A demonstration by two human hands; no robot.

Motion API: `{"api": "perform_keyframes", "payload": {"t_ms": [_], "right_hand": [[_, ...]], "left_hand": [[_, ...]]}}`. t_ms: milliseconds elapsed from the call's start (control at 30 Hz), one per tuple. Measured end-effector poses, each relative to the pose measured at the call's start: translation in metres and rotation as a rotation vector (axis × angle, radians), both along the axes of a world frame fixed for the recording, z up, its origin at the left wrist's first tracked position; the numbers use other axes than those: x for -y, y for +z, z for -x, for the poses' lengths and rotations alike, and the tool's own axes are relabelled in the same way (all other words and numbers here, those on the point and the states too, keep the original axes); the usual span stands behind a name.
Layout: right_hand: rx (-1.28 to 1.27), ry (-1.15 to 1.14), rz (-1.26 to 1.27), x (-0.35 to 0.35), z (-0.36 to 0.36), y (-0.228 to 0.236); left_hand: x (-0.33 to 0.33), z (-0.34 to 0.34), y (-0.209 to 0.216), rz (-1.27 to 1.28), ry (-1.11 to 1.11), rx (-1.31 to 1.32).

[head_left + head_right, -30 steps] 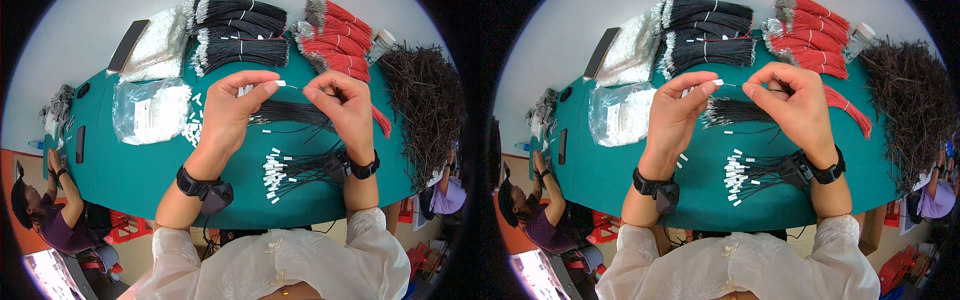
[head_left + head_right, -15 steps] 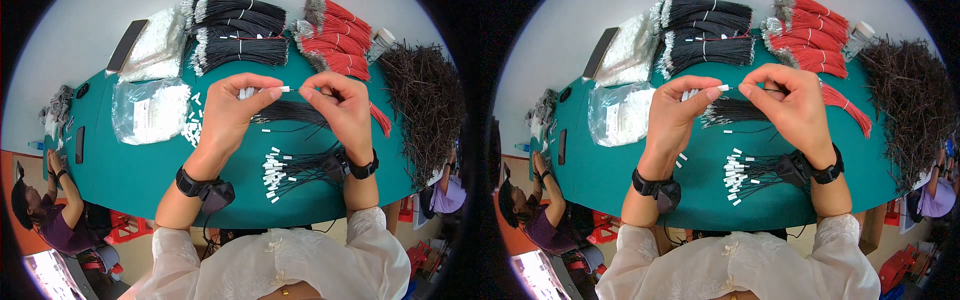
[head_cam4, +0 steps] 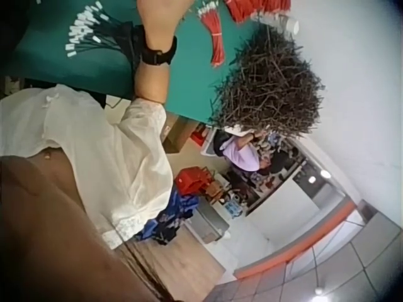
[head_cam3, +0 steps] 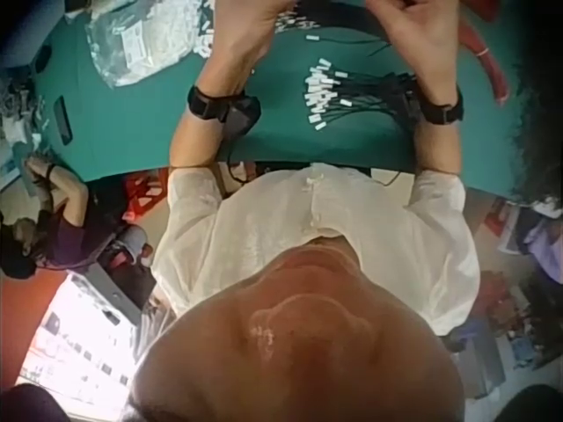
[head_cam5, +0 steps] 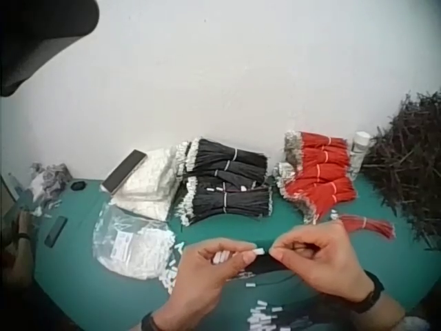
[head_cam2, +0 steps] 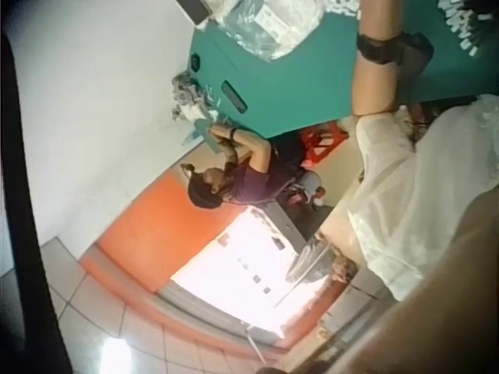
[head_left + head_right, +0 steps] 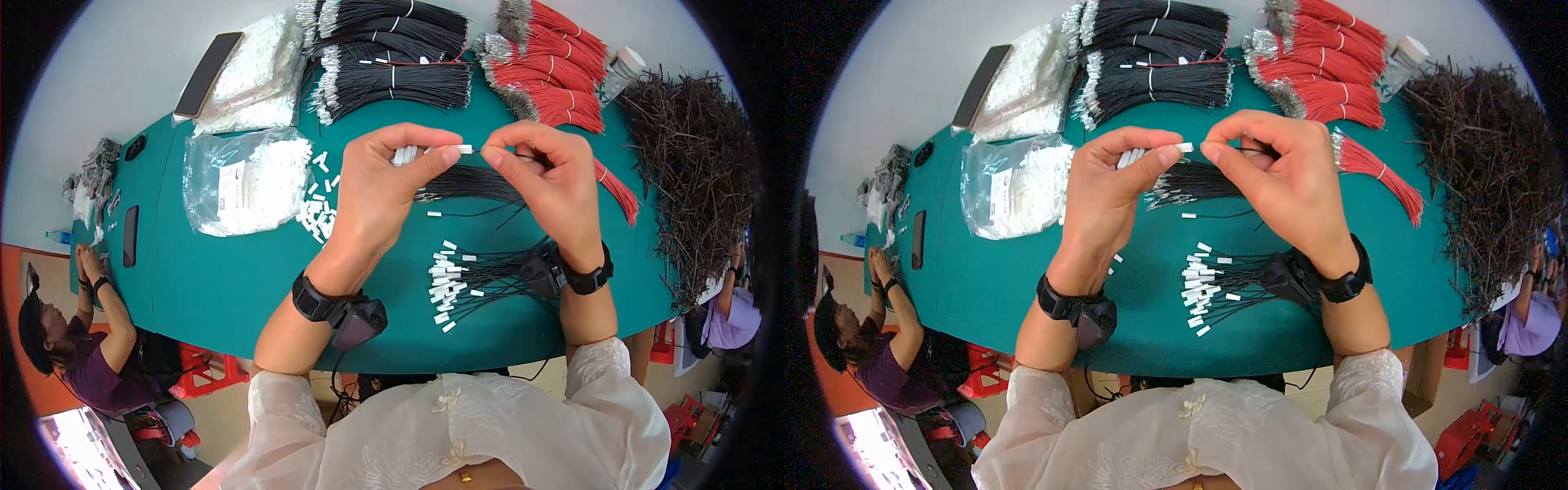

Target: Manually attaching small white plastic connectors to the ends of black wires at a workbench.

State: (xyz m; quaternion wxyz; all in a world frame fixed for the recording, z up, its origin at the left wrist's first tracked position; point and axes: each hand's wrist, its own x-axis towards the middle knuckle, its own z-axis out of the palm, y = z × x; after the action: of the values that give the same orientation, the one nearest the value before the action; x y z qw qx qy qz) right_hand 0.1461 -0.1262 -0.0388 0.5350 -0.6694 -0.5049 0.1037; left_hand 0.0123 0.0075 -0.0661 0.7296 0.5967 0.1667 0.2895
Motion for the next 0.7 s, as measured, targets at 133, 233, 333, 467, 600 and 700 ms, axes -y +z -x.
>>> {"api": "perform_keyframes", "payload": {"t_ms": [133, 233, 333, 467, 600, 700], "right_hand": [[0.008, 0.002, -0.001, -0.0016, 0.0014, -0.0015], [-0.041, 0.013, -0.008, -0.0017, 0.0006, -0.0018], [-0.039, 0.008, -0.008, -0.0020, 0.0018, -0.0012], [-0.094, 0.022, -0.009, -0.0046, -0.0030, -0.0007], [-0.113, 0.024, 0.010, -0.0037, 0.0007, -0.0027], [-0.093, 0.042, 0.048, -0.0031, 0.0019, -0.0033]], "left_hand": [[-0.0003, 0.0008, -0.0014, 0.034, 0.001, 0.006], [0.0002, 0.0003, -0.0017, 0.051, 0.002, 0.009], [0.0012, -0.0005, -0.0018, 0.063, 0.007, 0.015], [0.0025, -0.0008, -0.0030, 0.053, 0.012, 0.018], [0.0041, -0.0011, -0.0021, 0.020, 0.024, 0.026], [0.0048, -0.0007, -0.0031, 0.029, 0.038, 0.046]]}}
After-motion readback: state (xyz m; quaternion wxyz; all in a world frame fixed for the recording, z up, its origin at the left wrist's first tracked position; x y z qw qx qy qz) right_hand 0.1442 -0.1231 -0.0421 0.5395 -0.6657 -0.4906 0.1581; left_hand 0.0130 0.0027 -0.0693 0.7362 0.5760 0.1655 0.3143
